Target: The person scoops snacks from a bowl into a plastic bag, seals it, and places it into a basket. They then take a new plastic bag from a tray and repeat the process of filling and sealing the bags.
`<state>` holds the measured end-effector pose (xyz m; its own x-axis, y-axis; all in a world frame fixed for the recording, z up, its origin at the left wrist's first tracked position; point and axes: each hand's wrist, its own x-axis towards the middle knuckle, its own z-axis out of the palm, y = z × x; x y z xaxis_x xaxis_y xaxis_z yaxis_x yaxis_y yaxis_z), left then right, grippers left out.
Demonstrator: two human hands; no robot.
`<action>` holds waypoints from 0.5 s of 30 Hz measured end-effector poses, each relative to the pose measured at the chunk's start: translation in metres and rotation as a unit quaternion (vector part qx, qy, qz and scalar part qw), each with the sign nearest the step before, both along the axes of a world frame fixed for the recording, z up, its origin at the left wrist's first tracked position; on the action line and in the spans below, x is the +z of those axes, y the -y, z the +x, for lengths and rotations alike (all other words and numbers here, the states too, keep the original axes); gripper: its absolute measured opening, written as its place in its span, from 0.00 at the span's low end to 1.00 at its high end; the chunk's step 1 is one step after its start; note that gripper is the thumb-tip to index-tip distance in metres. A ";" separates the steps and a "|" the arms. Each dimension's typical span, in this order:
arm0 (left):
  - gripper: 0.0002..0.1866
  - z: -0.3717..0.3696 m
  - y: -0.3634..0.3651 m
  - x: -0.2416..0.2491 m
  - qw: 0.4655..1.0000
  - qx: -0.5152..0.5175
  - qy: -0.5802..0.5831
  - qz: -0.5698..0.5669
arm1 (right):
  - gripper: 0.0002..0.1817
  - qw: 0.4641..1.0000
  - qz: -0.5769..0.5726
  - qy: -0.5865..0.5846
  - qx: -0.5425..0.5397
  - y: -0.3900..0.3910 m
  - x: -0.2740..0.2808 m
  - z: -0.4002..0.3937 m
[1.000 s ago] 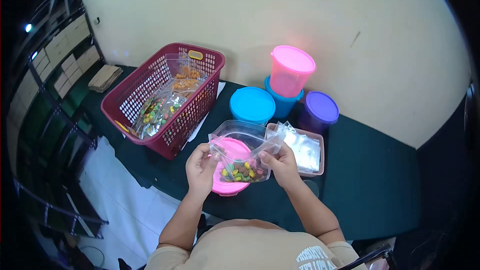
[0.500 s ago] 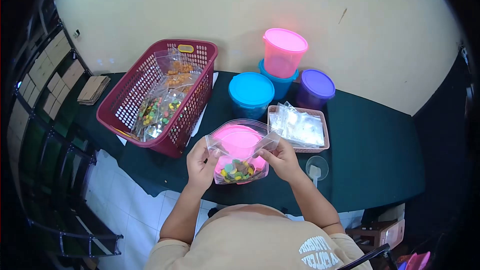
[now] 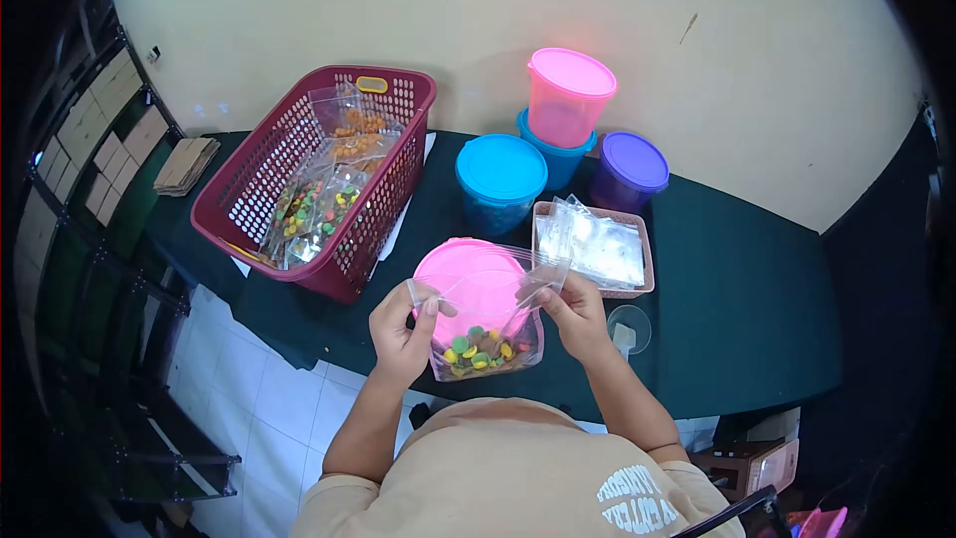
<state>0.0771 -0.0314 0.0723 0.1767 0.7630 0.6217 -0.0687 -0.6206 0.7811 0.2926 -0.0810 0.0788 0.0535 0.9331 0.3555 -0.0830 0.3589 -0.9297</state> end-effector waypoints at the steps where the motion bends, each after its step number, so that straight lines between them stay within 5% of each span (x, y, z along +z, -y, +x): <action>1: 0.06 -0.003 0.000 0.000 1.000 0.007 -0.017 0.012 | 0.09 1.000 0.004 0.011 -0.002 -0.001 -0.002 0.001; 6: 0.09 -0.011 0.002 0.001 0.997 0.015 -0.071 0.040 | 0.07 0.998 0.034 0.048 -0.038 -0.001 -0.011 0.005; 8: 0.03 -0.010 0.004 -0.004 0.997 -0.034 0.012 -0.066 | 0.08 0.997 0.034 0.049 -0.041 -0.001 -0.010 0.005; 11: 0.02 -0.008 -0.002 -0.001 0.996 -0.083 0.021 -0.018 | 0.07 0.998 0.024 0.050 -0.035 0.000 -0.010 0.002; 15: 0.03 -0.009 0.006 -0.006 0.997 -0.045 -0.015 -0.057 | 0.05 0.999 0.019 0.035 -0.010 -0.002 -0.015 -0.006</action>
<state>0.0680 -0.0378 0.0665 0.2645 0.8088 0.5253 -0.0951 -0.5202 0.8488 0.2871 -0.0790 0.0642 0.0445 0.9176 0.3951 -0.0102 0.3959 -0.9183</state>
